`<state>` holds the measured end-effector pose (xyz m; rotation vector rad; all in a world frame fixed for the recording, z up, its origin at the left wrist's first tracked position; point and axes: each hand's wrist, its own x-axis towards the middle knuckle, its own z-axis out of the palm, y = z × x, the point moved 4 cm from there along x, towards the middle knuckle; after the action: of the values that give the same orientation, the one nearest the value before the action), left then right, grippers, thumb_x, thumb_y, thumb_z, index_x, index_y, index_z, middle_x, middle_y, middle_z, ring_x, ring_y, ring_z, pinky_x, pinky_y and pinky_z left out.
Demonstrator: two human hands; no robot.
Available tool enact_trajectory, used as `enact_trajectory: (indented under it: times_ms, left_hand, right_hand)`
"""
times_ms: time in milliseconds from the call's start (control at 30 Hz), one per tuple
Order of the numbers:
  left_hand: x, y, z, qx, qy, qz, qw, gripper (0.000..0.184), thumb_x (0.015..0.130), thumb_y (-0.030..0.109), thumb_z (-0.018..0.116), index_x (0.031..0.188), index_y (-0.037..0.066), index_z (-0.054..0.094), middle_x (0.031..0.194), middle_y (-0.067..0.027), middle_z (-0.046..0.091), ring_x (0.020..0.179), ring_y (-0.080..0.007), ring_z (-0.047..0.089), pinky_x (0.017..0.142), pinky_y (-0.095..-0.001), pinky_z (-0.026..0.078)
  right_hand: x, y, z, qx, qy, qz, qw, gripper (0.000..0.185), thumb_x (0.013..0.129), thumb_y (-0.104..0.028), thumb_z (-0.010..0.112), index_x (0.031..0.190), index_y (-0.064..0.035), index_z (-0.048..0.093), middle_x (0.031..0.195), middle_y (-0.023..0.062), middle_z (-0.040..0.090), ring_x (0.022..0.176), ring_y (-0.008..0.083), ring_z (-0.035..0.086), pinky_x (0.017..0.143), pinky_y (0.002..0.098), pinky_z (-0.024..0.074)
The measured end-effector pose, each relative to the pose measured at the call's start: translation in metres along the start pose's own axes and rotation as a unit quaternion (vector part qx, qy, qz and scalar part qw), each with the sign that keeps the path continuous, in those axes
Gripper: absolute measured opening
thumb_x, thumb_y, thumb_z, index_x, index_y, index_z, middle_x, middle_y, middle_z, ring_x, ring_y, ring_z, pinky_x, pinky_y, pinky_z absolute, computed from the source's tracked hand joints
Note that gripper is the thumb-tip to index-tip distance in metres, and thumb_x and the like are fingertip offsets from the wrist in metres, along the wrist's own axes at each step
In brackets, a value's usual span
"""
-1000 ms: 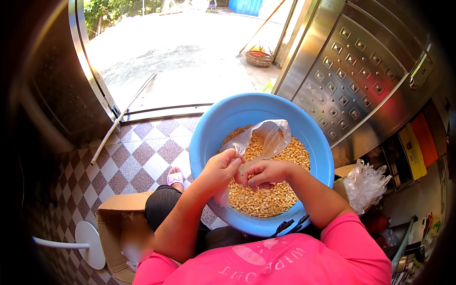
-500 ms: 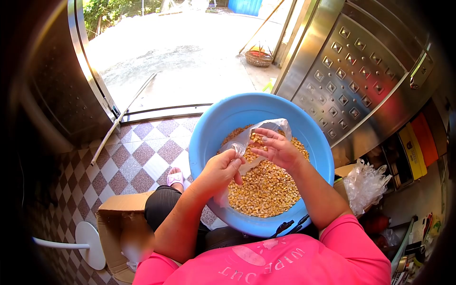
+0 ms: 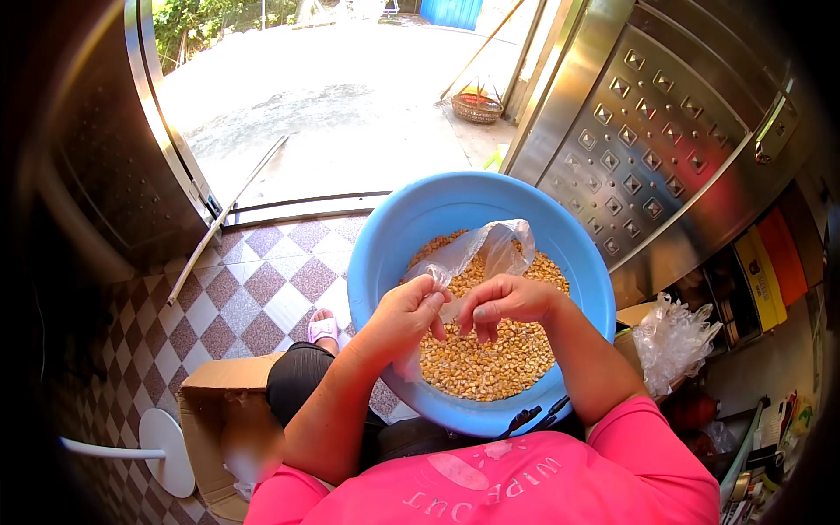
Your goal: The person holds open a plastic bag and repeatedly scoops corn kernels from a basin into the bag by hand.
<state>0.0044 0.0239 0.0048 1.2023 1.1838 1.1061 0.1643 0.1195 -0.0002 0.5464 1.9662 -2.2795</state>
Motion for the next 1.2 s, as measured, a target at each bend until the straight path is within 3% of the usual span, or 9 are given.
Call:
enact_trajectory:
  times_ms: [100,167,300,567,667,767,967,1100,1200]
  left_hand:
    - [0.000,-0.001,0.000,-0.002,-0.001,0.002,1.000,0.015,0.096,0.012,0.046,0.095,-0.001,0.053,0.075,-0.0024,0.054,0.060,-0.0094,0.057,0.056,-0.0221,0.043]
    - [0.000,0.000,0.001,0.001,-0.003,0.004,1.000,0.015,0.096,0.012,0.046,0.096,-0.001,0.053,0.075,-0.0023,0.054,0.060,-0.0091,0.057,0.055,-0.0221,0.043]
    - [-0.002,0.004,0.001,-0.011,-0.007,-0.006,1.000,0.015,0.096,0.013,0.046,0.096,0.000,0.053,0.073,-0.0018,0.054,0.060,-0.0086,0.057,0.055,-0.0217,0.041]
    - [-0.002,0.002,0.000,0.006,-0.006,-0.004,1.000,0.015,0.096,0.013,0.046,0.096,0.000,0.053,0.070,-0.0024,0.055,0.060,-0.0091,0.057,0.056,-0.0217,0.041]
    - [-0.002,0.002,0.000,0.009,-0.007,-0.004,1.000,0.015,0.096,0.013,0.046,0.096,-0.001,0.053,0.070,-0.0028,0.055,0.060,-0.0094,0.058,0.056,-0.0220,0.042]
    - [-0.002,0.002,0.000,0.012,-0.006,-0.002,1.000,0.016,0.096,0.013,0.046,0.096,-0.001,0.053,0.071,-0.0028,0.055,0.060,-0.0097,0.058,0.057,-0.0221,0.042]
    - [-0.002,0.002,0.000,0.004,-0.006,0.000,1.000,0.016,0.096,0.013,0.045,0.096,-0.001,0.053,0.072,-0.0031,0.055,0.060,-0.0097,0.058,0.057,-0.0223,0.043]
    - [0.001,-0.004,0.000,-0.007,-0.005,0.015,1.000,0.015,0.096,0.012,0.046,0.096,-0.001,0.053,0.075,-0.0031,0.055,0.060,-0.0096,0.058,0.056,-0.0222,0.044]
    - [0.001,-0.001,0.000,-0.002,-0.002,0.015,1.000,0.015,0.096,0.012,0.046,0.095,-0.001,0.053,0.075,-0.0027,0.054,0.060,-0.0097,0.058,0.056,-0.0221,0.045]
  right_hand:
    - [0.008,0.007,0.026,-0.050,-0.090,0.100,0.990,0.026,0.091,-0.020,0.056,0.109,-0.0023,0.062,0.095,0.0067,0.065,0.076,0.0147,0.064,0.066,0.0280,0.0533]
    - [0.017,0.028,0.034,-0.265,-0.072,0.178,0.945,0.030,0.087,-0.021,0.056,0.112,-0.0051,0.061,0.095,0.0071,0.065,0.074,0.0140,0.065,0.063,0.0271,0.0525]
    - [0.033,0.046,0.042,-0.508,-0.033,0.132,0.851,0.049,0.079,-0.019,0.060,0.126,-0.0070,0.049,0.097,0.0169,0.063,0.087,0.0308,0.062,0.075,0.0398,0.0499]
    - [0.050,0.079,0.063,-0.499,-0.093,0.091,0.857,0.040,0.077,-0.012,0.058,0.116,-0.0076,0.052,0.090,0.0186,0.061,0.088,0.0350,0.060,0.077,0.0428,0.0472]
    - [0.049,0.084,0.060,-0.545,-0.134,0.165,0.811,0.031,0.077,-0.009,0.055,0.108,-0.0076,0.058,0.085,0.0151,0.061,0.078,0.0319,0.061,0.070,0.0397,0.0491]
    - [0.043,0.083,0.057,-0.522,-0.176,0.193,0.812,0.026,0.076,-0.007,0.053,0.101,-0.0077,0.061,0.080,0.0111,0.062,0.068,0.0259,0.059,0.062,0.0368,0.0493]
    - [0.024,0.034,0.043,-0.332,-0.086,0.230,0.911,0.021,0.080,-0.010,0.057,0.101,-0.0087,0.061,0.072,0.0032,0.056,0.056,0.0115,0.052,0.049,0.0276,0.0428]
    - [0.012,0.013,0.026,-0.175,-0.069,0.146,0.971,0.023,0.084,-0.010,0.057,0.106,-0.0056,0.060,0.076,0.0047,0.060,0.051,0.0080,0.050,0.044,0.0220,0.0395]
    - [0.005,0.005,0.006,0.093,0.007,0.056,0.994,0.026,0.089,-0.011,0.057,0.114,-0.0028,0.055,0.084,0.0068,0.062,0.054,0.0075,0.055,0.046,0.0202,0.0430]
